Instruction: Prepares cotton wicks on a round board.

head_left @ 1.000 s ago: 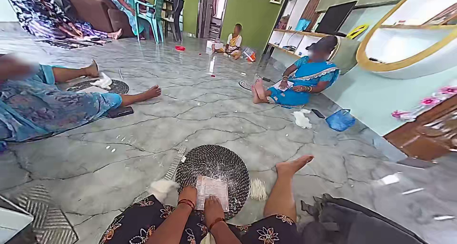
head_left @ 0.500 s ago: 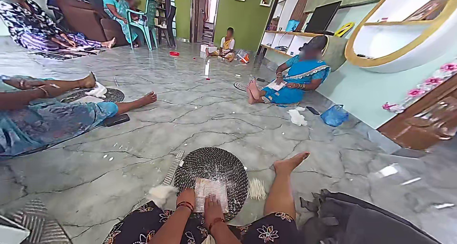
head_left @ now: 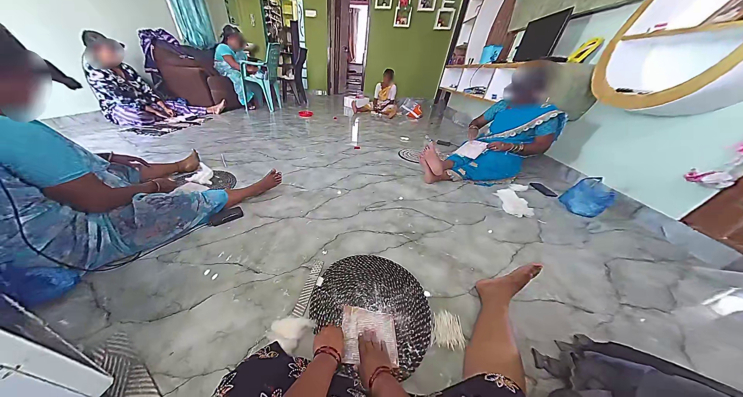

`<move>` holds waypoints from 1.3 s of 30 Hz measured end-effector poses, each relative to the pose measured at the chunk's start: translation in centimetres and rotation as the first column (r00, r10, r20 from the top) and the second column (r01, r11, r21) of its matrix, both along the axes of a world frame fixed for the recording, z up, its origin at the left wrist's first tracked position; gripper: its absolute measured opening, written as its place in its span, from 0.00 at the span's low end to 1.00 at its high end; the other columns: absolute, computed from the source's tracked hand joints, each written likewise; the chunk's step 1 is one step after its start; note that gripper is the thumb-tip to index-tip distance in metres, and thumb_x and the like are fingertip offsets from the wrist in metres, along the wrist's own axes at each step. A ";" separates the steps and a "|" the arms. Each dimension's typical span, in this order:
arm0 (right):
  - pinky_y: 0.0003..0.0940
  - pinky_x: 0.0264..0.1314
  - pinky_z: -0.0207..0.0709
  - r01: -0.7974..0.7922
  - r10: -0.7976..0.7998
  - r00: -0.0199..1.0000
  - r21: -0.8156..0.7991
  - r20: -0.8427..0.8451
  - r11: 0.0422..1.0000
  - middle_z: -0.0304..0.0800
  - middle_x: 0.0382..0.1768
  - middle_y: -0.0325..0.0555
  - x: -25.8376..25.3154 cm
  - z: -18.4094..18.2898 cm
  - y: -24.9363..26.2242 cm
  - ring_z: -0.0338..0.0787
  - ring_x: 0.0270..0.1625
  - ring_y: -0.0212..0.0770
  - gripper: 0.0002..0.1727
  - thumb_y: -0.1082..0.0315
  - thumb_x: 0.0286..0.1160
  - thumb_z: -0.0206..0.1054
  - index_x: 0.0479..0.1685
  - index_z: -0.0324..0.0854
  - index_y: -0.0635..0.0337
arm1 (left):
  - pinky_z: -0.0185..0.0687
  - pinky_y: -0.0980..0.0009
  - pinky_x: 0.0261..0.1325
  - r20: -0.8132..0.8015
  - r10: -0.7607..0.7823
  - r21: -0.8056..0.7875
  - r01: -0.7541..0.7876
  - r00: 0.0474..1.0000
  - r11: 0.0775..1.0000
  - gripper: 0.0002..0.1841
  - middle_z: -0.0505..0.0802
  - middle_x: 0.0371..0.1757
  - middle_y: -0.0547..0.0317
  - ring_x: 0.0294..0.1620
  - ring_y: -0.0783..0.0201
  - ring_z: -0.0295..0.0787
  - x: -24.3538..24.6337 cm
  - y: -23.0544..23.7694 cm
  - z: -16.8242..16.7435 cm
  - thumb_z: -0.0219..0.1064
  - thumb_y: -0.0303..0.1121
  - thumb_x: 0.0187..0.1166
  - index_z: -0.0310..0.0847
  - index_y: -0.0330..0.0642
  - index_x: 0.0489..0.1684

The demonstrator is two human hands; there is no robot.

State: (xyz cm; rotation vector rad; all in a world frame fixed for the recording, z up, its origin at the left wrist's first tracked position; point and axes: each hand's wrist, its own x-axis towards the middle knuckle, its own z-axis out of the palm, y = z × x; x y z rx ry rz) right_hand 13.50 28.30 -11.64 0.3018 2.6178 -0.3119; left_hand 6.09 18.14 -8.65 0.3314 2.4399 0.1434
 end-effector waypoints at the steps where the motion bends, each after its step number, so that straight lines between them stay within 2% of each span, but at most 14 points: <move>1: 0.64 0.94 0.43 0.009 -0.009 1.000 0.005 -0.015 1.000 0.46 0.95 0.62 0.6 -0.3 -0.4 0.46 0.97 0.63 0.40 0.63 0.87 0.62 0.95 0.49 0.66 | 0.76 0.37 0.77 0.007 -0.004 0.003 0.004 1.000 1.000 0.20 0.81 0.81 0.37 0.83 0.38 0.77 0.2 0.0 0.1 0.63 0.32 0.84 0.82 0.34 0.72; 3: 0.60 0.95 0.45 0.019 -0.018 1.000 0.027 -0.010 0.999 0.50 0.94 0.65 1.5 -0.3 -1.3 0.50 0.96 0.63 0.35 0.74 0.86 0.57 0.92 0.53 0.70 | 0.76 0.37 0.77 0.015 0.000 0.014 0.000 1.000 1.000 0.20 0.81 0.81 0.36 0.83 0.38 0.76 0.7 -0.2 0.3 0.64 0.32 0.84 0.82 0.33 0.72; 5: 0.62 0.94 0.46 0.040 -0.040 0.999 0.031 -0.006 0.999 0.52 0.93 0.67 1.6 0.3 -1.8 0.51 0.95 0.65 0.34 0.76 0.84 0.57 0.90 0.56 0.72 | 0.76 0.37 0.77 0.014 0.005 0.025 -0.005 1.000 1.000 0.20 0.82 0.79 0.34 0.81 0.36 0.77 1.0 -0.5 0.7 0.65 0.32 0.84 0.82 0.30 0.71; 7: 0.69 0.92 0.45 0.043 -0.042 0.999 0.028 -0.021 0.999 0.47 0.95 0.64 1.0 1.3 -1.7 0.49 0.95 0.66 0.41 0.71 0.79 0.65 0.93 0.53 0.67 | 0.76 0.37 0.77 0.006 -0.005 0.014 0.005 1.000 1.000 0.20 0.82 0.79 0.34 0.81 0.36 0.78 1.1 -0.6 0.8 0.64 0.31 0.84 0.83 0.31 0.70; 9: 0.74 0.92 0.39 -0.010 0.010 1.000 0.013 0.008 1.000 0.36 0.97 0.59 0.3 1.9 -0.7 0.41 0.97 0.65 0.52 0.62 0.77 0.72 0.98 0.41 0.58 | 0.77 0.38 0.77 0.004 -0.011 0.006 0.011 1.000 1.000 0.19 0.83 0.78 0.35 0.81 0.38 0.78 1.0 -0.4 0.6 0.64 0.31 0.84 0.83 0.31 0.69; 11: 0.76 0.91 0.36 -0.053 0.053 0.998 -0.002 0.045 0.999 0.34 0.98 0.55 -0.5 1.5 0.1 0.38 0.98 0.62 0.50 0.57 0.82 0.69 0.99 0.39 0.54 | 0.77 0.38 0.77 0.011 -0.009 0.003 0.009 1.000 1.000 0.19 0.83 0.78 0.36 0.81 0.39 0.79 0.8 -0.2 0.6 0.64 0.32 0.84 0.84 0.32 0.69; 17: 0.63 0.93 0.48 0.011 -0.012 1.000 -0.032 -0.028 0.999 0.48 0.95 0.62 0.4 0.1 -1.0 0.48 0.96 0.64 0.37 0.70 0.86 0.60 0.94 0.53 0.63 | 0.77 0.40 0.79 -0.001 -0.018 -0.011 0.018 1.000 1.000 0.21 0.82 0.80 0.36 0.82 0.39 0.78 0.6 -0.1 0.0 0.64 0.31 0.84 0.81 0.32 0.72; 21: 0.64 0.93 0.46 0.025 -0.025 1.000 -0.003 0.008 1.000 0.56 0.91 0.68 1.2 1.0 -1.8 0.54 0.94 0.66 0.29 0.77 0.86 0.54 0.87 0.62 0.69 | 0.76 0.41 0.80 0.002 -0.031 -0.015 0.031 1.000 0.999 0.20 0.80 0.81 0.33 0.83 0.38 0.76 0.9 -0.2 -0.2 0.62 0.31 0.86 0.80 0.29 0.73; 23: 0.73 0.91 0.43 0.035 -0.035 0.999 0.010 -0.002 0.999 0.53 0.92 0.67 0.9 2.0 -2.1 0.52 0.94 0.70 0.38 0.77 0.78 0.63 0.92 0.58 0.62 | 0.75 0.42 0.81 -0.006 -0.035 -0.022 0.035 0.999 0.999 0.20 0.79 0.81 0.34 0.84 0.39 0.75 0.7 -0.4 -0.1 0.61 0.30 0.87 0.80 0.30 0.73; 26: 0.77 0.90 0.39 0.000 0.000 0.999 0.012 0.036 1.000 0.32 0.98 0.57 -0.5 2.3 -0.7 0.37 0.97 0.66 0.55 0.67 0.73 0.73 0.99 0.39 0.53 | 0.77 0.41 0.79 -0.011 -0.020 -0.012 0.020 1.000 1.000 0.20 0.81 0.80 0.37 0.82 0.40 0.77 0.6 -0.2 0.1 0.61 0.30 0.86 0.81 0.32 0.72; 30: 0.74 0.92 0.37 -0.037 0.037 0.997 -0.002 0.063 0.999 0.33 0.98 0.56 -1.4 0.8 0.8 0.37 0.98 0.62 0.50 0.55 0.83 0.66 0.98 0.38 0.57 | 0.77 0.41 0.78 -0.011 -0.020 -0.006 0.020 1.000 1.000 0.20 0.82 0.80 0.37 0.82 0.40 0.77 0.2 0.0 0.2 0.64 0.32 0.84 0.82 0.32 0.70; 35: 0.60 0.96 0.42 0.043 -0.043 0.999 0.000 -0.004 0.999 0.44 0.95 0.66 0.7 0.1 -1.5 0.45 0.97 0.63 0.37 0.76 0.86 0.55 0.94 0.47 0.69 | 0.77 0.40 0.78 -0.009 -0.033 -0.005 0.033 0.999 0.999 0.21 0.83 0.78 0.35 0.81 0.39 0.79 0.5 -0.2 0.2 0.66 0.36 0.85 0.83 0.31 0.69; 37: 0.59 0.96 0.42 0.050 -0.051 0.999 0.018 0.017 0.999 0.47 0.94 0.68 1.3 0.3 -2.0 0.47 0.96 0.64 0.33 0.76 0.88 0.51 0.92 0.50 0.73 | 0.76 0.41 0.80 -0.004 -0.044 -0.007 0.044 0.999 0.999 0.21 0.81 0.79 0.33 0.82 0.38 0.77 0.8 -0.2 0.2 0.66 0.34 0.85 0.82 0.29 0.70; 39: 0.64 0.95 0.40 0.070 -0.070 0.998 0.015 -0.003 0.997 0.49 0.94 0.65 1.2 0.9 -2.0 0.48 0.96 0.63 0.33 0.73 0.85 0.57 0.90 0.57 0.71 | 0.75 0.41 0.80 -0.008 -0.055 -0.015 0.055 0.998 0.998 0.21 0.81 0.80 0.33 0.83 0.38 0.75 0.7 -0.4 0.1 0.65 0.33 0.85 0.81 0.29 0.70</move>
